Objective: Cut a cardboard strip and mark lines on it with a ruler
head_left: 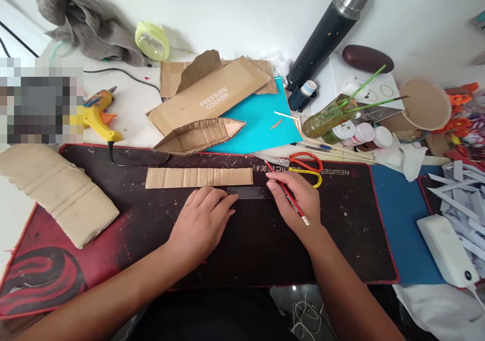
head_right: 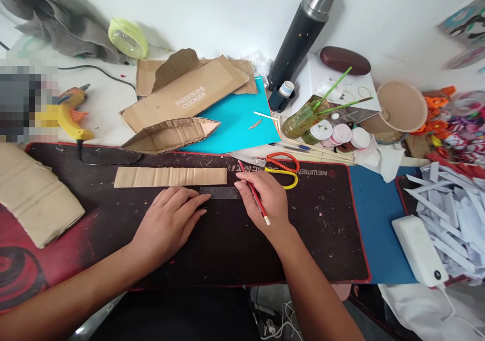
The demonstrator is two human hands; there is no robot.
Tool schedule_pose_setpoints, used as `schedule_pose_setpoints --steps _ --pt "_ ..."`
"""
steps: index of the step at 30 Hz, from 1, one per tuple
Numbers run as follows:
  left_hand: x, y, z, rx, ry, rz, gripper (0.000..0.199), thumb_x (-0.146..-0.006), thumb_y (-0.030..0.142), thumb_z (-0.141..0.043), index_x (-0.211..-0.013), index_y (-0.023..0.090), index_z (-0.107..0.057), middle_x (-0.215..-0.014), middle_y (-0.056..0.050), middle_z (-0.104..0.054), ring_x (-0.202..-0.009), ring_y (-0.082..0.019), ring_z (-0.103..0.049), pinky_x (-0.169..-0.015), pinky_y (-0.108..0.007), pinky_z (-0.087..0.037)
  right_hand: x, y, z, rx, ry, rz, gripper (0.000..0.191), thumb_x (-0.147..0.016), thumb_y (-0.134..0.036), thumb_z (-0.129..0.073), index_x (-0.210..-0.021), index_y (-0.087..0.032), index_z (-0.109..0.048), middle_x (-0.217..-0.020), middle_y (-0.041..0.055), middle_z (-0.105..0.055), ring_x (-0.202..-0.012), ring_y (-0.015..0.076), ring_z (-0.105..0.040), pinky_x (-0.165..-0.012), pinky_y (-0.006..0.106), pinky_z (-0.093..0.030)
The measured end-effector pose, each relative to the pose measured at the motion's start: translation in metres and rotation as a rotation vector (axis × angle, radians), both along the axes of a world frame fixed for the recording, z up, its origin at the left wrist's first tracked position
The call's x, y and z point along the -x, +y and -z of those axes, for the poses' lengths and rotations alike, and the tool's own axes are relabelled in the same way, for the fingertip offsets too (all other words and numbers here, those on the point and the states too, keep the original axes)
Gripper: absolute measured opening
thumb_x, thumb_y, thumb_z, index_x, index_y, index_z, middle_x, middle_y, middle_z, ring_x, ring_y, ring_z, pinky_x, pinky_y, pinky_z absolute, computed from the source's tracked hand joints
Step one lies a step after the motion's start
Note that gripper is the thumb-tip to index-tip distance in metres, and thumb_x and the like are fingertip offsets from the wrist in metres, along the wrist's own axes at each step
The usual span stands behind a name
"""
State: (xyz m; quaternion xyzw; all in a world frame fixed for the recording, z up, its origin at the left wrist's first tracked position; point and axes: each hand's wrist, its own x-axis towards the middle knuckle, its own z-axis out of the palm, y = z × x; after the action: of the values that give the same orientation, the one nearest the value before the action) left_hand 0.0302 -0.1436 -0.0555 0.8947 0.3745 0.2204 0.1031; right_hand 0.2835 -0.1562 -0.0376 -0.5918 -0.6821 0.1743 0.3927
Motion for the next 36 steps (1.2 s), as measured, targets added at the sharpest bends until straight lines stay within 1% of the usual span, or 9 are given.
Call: schedule_pose_setpoints --steps 4,7,13,21,26,30,32,34,36 --pt "0.000 0.000 0.003 0.029 0.055 -0.030 0.033 -0.109 0.028 -0.062 -0.138 0.012 -0.067 -0.115 -0.015 -0.072 -0.102 -0.030 -0.068 -0.092 -0.046 -0.061 0.000 0.000 0.002 -0.023 -0.049 -0.046 0.018 -0.111 -0.031 -0.064 -0.121 -0.029 -0.079 -0.100 0.0073 -0.083 -0.092 0.0272 -0.078 -0.088 0.045 -0.063" --pt "-0.002 0.001 0.004 0.011 0.111 -0.048 0.039 -0.110 0.035 -0.062 -0.142 0.013 -0.063 -0.119 -0.016 -0.071 -0.104 -0.032 -0.069 -0.091 -0.047 -0.062 -0.003 -0.001 0.005 -0.041 -0.095 -0.072 0.019 -0.112 -0.028 -0.063 -0.123 -0.028 -0.079 -0.103 0.0088 -0.084 -0.093 0.0282 -0.078 -0.088 0.046 -0.062" --pt "-0.007 0.009 -0.001 0.030 0.167 -0.066 0.031 -0.109 0.033 -0.063 -0.134 0.015 -0.062 -0.119 -0.015 -0.072 -0.102 -0.031 -0.071 -0.086 -0.045 -0.061 -0.008 -0.008 0.010 -0.042 -0.129 -0.077 0.018 -0.112 -0.024 -0.062 -0.124 -0.025 -0.076 -0.104 0.0096 -0.082 -0.094 0.0276 -0.075 -0.087 0.045 -0.061" --pt "-0.003 0.013 -0.006 0.195 0.033 -0.077 0.007 -0.104 0.027 -0.065 -0.104 0.023 -0.059 -0.104 -0.006 -0.069 -0.096 -0.027 -0.070 -0.087 -0.042 -0.059 -0.004 -0.013 0.013 -0.073 -0.106 -0.112 0.017 -0.113 -0.023 -0.060 -0.121 -0.023 -0.076 -0.098 0.0088 -0.080 -0.091 0.0259 -0.073 -0.084 0.043 -0.059" --pt "0.002 0.013 -0.012 0.392 -0.116 -0.133 0.008 -0.103 0.028 -0.063 -0.097 0.025 -0.057 -0.087 0.001 -0.068 -0.079 -0.020 -0.068 -0.073 -0.034 -0.055 -0.002 -0.015 0.014 -0.060 -0.135 -0.142 0.020 -0.114 -0.025 -0.058 -0.121 -0.024 -0.077 -0.094 0.0078 -0.081 -0.084 0.0242 -0.074 -0.079 0.039 -0.058" --pt "0.007 0.021 -0.021 0.455 -0.179 -0.116 0.012 -0.105 0.035 -0.062 -0.099 0.025 -0.063 -0.089 0.000 -0.071 -0.079 -0.020 -0.069 -0.076 -0.034 -0.058 0.000 -0.015 0.015 -0.035 -0.185 -0.137 0.024 -0.116 -0.029 -0.055 -0.121 -0.024 -0.078 -0.089 0.0065 -0.079 -0.079 0.0216 -0.074 -0.074 0.034 -0.056" --pt "0.012 0.030 -0.025 0.412 -0.199 -0.099 0.018 -0.108 0.041 -0.060 -0.107 0.025 -0.067 -0.098 -0.003 -0.074 -0.088 -0.022 -0.072 -0.082 -0.036 -0.061 -0.001 -0.012 0.013 -0.041 -0.209 -0.122 0.024 -0.117 -0.029 -0.055 -0.121 -0.024 -0.078 -0.089 0.0067 -0.079 -0.078 0.0211 -0.075 -0.073 0.033 -0.056" --pt "0.020 0.040 -0.026 0.276 -0.194 -0.108 0.030 -0.109 0.049 -0.061 -0.124 0.024 -0.068 -0.118 -0.008 -0.076 -0.111 -0.028 -0.072 -0.099 -0.045 -0.061 -0.002 -0.008 0.010 -0.055 -0.222 -0.106 0.024 -0.116 -0.029 -0.055 -0.121 -0.024 -0.078 -0.090 0.0070 -0.080 -0.078 0.0213 -0.075 -0.072 0.033 -0.056" --pt "0.028 0.050 -0.023 0.144 -0.118 -0.121 0.048 -0.108 0.053 -0.062 -0.145 0.023 -0.062 -0.141 -0.014 -0.071 -0.133 -0.034 -0.065 -0.114 -0.054 -0.054 -0.004 -0.002 0.008 -0.079 -0.226 -0.095 0.024 -0.116 -0.028 -0.056 -0.120 -0.024 -0.079 -0.093 0.0078 -0.081 -0.082 0.0226 -0.077 -0.075 0.034 -0.057"
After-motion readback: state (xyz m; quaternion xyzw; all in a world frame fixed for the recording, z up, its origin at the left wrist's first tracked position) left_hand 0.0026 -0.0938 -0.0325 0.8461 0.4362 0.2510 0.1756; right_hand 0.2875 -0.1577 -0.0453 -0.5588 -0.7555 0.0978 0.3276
